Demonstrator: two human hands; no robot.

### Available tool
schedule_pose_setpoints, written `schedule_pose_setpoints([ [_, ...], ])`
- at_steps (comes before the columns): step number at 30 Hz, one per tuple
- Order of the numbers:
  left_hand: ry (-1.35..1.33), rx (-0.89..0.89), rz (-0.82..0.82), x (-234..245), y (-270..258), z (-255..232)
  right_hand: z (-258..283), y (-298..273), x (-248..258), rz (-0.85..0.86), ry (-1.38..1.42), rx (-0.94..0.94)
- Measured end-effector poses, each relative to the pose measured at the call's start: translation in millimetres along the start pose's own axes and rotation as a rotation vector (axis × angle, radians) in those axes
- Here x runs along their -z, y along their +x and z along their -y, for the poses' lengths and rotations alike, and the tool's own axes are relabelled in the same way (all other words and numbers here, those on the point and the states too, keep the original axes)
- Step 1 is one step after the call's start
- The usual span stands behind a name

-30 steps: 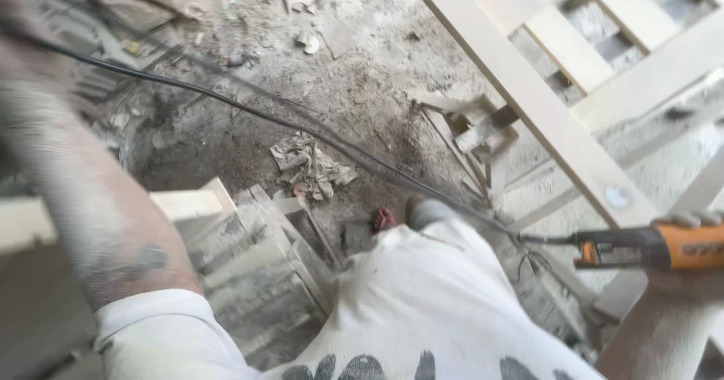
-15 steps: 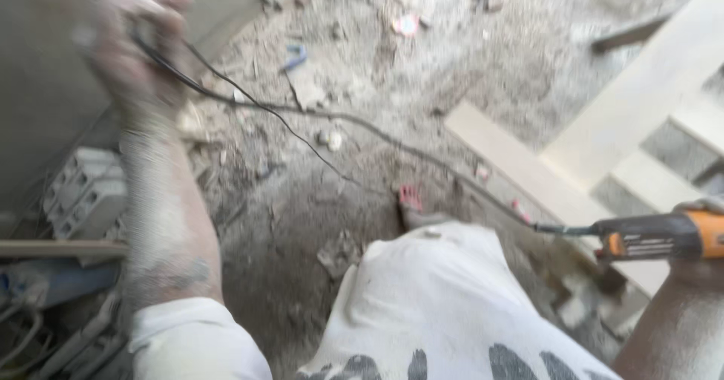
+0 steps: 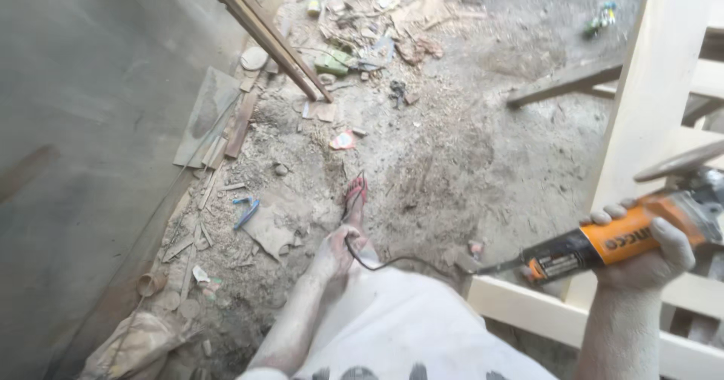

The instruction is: The person uses an orbital sander to smooth the surfaces of a wooden chair frame. They move the sander along the legs, seat slats, and backrest slats, generating sawdust as they work.

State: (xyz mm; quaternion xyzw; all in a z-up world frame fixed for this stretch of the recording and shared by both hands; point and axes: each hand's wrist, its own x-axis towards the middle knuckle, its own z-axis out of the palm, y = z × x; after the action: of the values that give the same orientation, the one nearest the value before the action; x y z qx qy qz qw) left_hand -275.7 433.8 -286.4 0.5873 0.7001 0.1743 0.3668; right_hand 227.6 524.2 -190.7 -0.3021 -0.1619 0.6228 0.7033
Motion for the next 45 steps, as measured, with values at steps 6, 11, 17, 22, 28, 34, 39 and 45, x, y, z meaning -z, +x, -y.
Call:
schedule_pose_setpoints([
  [6, 0.507, -0.092, 0.557, 105.2, 194.7, 34.8, -61.3, 34.0, -112.4, -0.279, -0.074, 0.080],
  [11, 0.749, -0.163, 0.616, 144.9, 339.3, 10.4, -51.4, 13.3, -157.8, -0.574, -0.126, 0.122],
  [17, 0.412, -0.394, 0.571, 60.7, 426.5, -59.3, 16.7, 37.1, -148.2, -0.770, -0.571, 0.123],
  [22, 0.573, -0.553, 0.858, -41.0, 484.1, -143.7, 76.4, 119.6, -60.9, -1.022, -0.932, -0.004],
  [28, 0.578, -0.520, 0.879, -110.9, 519.3, -273.7, 132.5, 285.9, 63.2, -1.024, -0.905, -0.233],
  [34, 0.658, -0.447, 0.938, -145.2, 548.0, -387.2, 133.4, 410.8, 131.8, -0.873, -1.072, -0.428],
  [39, 0.331, -0.674, 0.732, -156.8, 612.1, -485.6, 132.4, 468.4, 150.8, -0.651, -1.355, -0.397],
  [45, 0.550, -1.002, 0.442, -218.7, 734.1, -572.8, 139.7, 500.4, 162.7, -0.723, -1.423, -0.538],
])
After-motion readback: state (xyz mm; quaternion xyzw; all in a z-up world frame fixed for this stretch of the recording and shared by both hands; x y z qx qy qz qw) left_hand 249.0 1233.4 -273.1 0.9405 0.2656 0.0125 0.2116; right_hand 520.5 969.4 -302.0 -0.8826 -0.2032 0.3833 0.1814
